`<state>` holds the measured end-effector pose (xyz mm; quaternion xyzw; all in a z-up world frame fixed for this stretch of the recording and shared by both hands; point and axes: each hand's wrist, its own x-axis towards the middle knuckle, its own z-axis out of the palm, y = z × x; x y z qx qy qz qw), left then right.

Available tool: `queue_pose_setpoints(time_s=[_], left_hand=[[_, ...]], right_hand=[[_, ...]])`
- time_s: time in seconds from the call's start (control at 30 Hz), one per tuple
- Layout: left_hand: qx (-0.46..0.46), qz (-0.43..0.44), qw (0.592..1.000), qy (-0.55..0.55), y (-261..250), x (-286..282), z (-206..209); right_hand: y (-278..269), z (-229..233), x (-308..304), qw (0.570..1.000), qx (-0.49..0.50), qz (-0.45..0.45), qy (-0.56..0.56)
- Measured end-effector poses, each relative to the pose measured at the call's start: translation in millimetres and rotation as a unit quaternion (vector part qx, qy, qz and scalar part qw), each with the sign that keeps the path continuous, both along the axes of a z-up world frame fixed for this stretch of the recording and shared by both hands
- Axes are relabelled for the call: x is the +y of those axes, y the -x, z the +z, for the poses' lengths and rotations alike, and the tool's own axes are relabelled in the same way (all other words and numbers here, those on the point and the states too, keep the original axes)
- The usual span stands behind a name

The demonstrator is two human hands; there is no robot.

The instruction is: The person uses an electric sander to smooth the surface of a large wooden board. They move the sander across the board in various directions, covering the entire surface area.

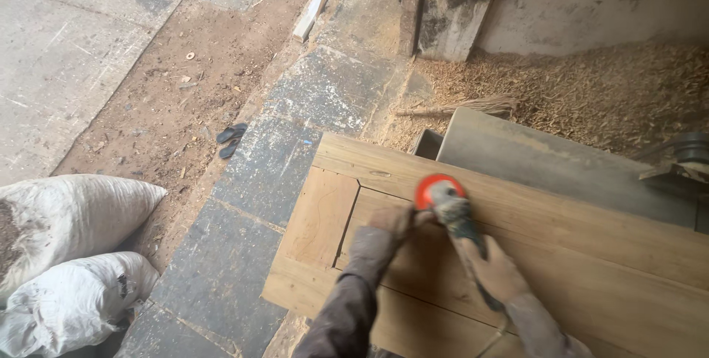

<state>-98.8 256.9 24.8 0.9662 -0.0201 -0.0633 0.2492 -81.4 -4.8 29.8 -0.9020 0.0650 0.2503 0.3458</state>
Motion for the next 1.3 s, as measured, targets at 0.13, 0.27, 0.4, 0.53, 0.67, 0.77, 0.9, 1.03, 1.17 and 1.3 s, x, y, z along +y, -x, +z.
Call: queue_pose_setpoints(time_s=[0.13,0.27,0.4,0.53,0.67,0.77,0.9,1.03,1.17,1.3], left_hand=[[0.166,0.1,0.979,-0.06,10.6,56.4,36.0],[-0.075,-0.07,0.981,-0.168,33.4,95.8,47.6],[0.004,-0.01,0.995,-0.102,18.1,76.3,32.7],[0.041,-0.016,0.995,-0.09,-2.4,25.9,15.7],[0.001,-0.055,0.995,-0.085,-7.7,-18.2,-0.6],[-0.017,-0.056,0.996,-0.072,-11.5,-43.9,-7.3],[-0.013,-0.084,0.993,-0.082,-11.8,-77.7,-11.6],[0.002,-0.09,0.995,-0.047,-13.8,-110.0,-13.7],[0.022,-0.102,0.993,-0.063,-16.6,-145.8,-15.5],[0.023,-0.117,0.992,-0.032,-19.4,-186.1,-16.7]], right_hand=[[-2.6,-0.7,72.0,0.997,0.052,0.048,-0.011],[-3.6,2.5,114.2,0.995,0.03,0.09,-0.016],[0.4,12.3,89.0,0.995,0.053,0.08,-0.017],[4.1,25.8,37.4,0.996,0.085,0.035,-0.021],[13.8,24.1,-8.2,0.993,0.122,0.008,0.003],[20.4,20.5,-34.7,0.999,0.049,0.008,0.0],[24.4,21.2,-67.8,0.995,0.095,-0.016,0.018],[26.0,29.6,-96.3,0.993,0.109,-0.035,0.006],[29.7,36.5,-127.6,0.994,0.095,-0.057,-0.005],[37.9,31.4,-167.3,0.985,0.134,-0.104,-0.02]])
